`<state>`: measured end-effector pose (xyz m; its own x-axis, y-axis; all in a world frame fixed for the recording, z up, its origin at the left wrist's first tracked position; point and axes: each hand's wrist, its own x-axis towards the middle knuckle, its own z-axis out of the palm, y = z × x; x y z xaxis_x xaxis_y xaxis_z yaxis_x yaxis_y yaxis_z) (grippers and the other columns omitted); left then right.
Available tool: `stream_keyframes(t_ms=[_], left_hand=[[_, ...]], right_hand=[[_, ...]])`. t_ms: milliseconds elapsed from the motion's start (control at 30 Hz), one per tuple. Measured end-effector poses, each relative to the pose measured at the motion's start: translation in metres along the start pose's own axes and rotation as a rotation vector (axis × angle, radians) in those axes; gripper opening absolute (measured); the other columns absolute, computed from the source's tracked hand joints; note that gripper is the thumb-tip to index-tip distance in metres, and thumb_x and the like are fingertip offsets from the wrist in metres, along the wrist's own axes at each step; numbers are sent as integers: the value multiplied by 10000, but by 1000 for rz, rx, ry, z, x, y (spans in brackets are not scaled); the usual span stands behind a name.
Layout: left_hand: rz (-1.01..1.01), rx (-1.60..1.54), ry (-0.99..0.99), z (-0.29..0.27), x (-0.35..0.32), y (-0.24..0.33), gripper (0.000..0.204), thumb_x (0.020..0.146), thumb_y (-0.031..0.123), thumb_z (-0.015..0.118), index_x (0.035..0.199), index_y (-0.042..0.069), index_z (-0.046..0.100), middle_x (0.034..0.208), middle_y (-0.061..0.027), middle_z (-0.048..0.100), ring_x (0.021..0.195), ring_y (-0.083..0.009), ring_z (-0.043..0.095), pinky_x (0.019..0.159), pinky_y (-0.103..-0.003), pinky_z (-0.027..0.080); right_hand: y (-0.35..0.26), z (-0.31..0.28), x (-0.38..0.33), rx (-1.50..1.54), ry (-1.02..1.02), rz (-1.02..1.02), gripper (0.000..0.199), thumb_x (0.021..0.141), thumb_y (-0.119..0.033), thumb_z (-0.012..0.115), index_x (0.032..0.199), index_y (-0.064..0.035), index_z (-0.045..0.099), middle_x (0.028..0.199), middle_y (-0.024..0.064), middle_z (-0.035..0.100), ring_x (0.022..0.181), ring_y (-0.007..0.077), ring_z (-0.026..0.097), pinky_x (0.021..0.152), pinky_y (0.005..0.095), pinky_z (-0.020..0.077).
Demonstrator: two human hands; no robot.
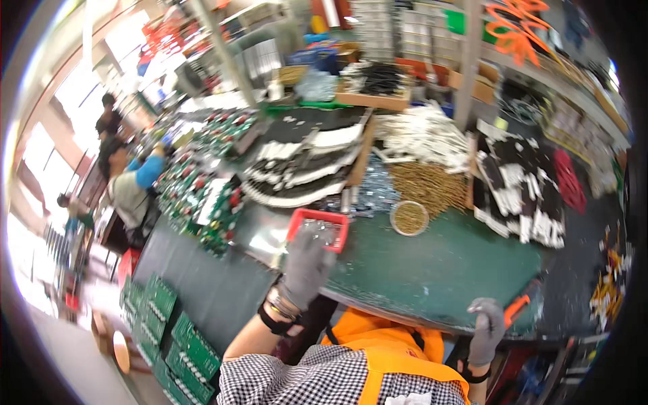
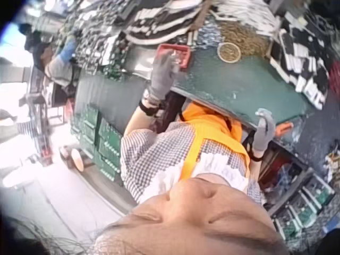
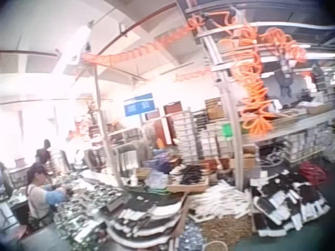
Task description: Assembling electronic circuit boards by using a power drill to attach metal plates and screws.
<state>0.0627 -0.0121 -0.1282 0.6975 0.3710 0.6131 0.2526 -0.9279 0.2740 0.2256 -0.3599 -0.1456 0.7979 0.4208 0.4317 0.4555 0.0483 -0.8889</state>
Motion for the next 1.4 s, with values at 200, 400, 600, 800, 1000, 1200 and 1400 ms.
stream_keyframes(t_ms=[200,400,600,800,1000,1200,1400], left_hand=[[-614,697,-26,-107,-12,-202,483,794,297,678,1185,45,549,1252,-164,546,1248,-355,458,1030,-457,380],[-1200,604,-471,-109,36,-266,949,662,557,783,1384,50,432,1417,-192,455,1316,-328,441,1054,-433,403],[-1130,417,-462,-129,45,-284,1101,530,509,850,1374,-30,393,1330,-262,499,1255,-352,486,1047,-416,408],[-1106,358,-224,-142,11,-261,1100,528,423,878,1409,4,371,1273,-248,531,1222,-373,497,1037,-418,406],[-1058,324,-59,-171,-17,-200,1119,507,389,886,1401,-25,355,1286,-292,462,1208,-426,452,1047,-439,373],[-597,-351,74,-168,-22,-84,977,566,208,889,1383,-17,402,1238,-164,498,1123,-266,522,962,-345,448],[-520,-759,-302,-77,-1,11,1047,571,310,913,1394,-46,373,1292,-197,499,1225,-274,479,1052,-368,364]], right_hand=[[-5,74,13,33,-386,78,162,805,47,481,885,8,617,881,115,637,838,210,609,788,306,477],[6,87,15,31,-464,214,150,831,32,485,905,9,613,858,98,624,788,174,592,753,288,469],[24,68,-7,98,-321,382,160,856,28,468,917,2,614,899,82,622,805,137,594,759,262,474],[24,64,-12,150,-280,477,177,876,21,457,941,-7,619,925,76,629,812,132,600,772,259,480],[13,80,0,202,-388,360,162,869,15,472,937,9,619,932,93,633,803,142,610,767,270,493],[-18,131,17,307,-734,218,407,853,-14,577,1257,1,539,1186,142,578,1047,210,619,896,310,494],[-49,141,-2,239,-757,-2,790,818,-87,667,1481,-11,242,1516,268,216,1402,394,271,1113,434,278]])
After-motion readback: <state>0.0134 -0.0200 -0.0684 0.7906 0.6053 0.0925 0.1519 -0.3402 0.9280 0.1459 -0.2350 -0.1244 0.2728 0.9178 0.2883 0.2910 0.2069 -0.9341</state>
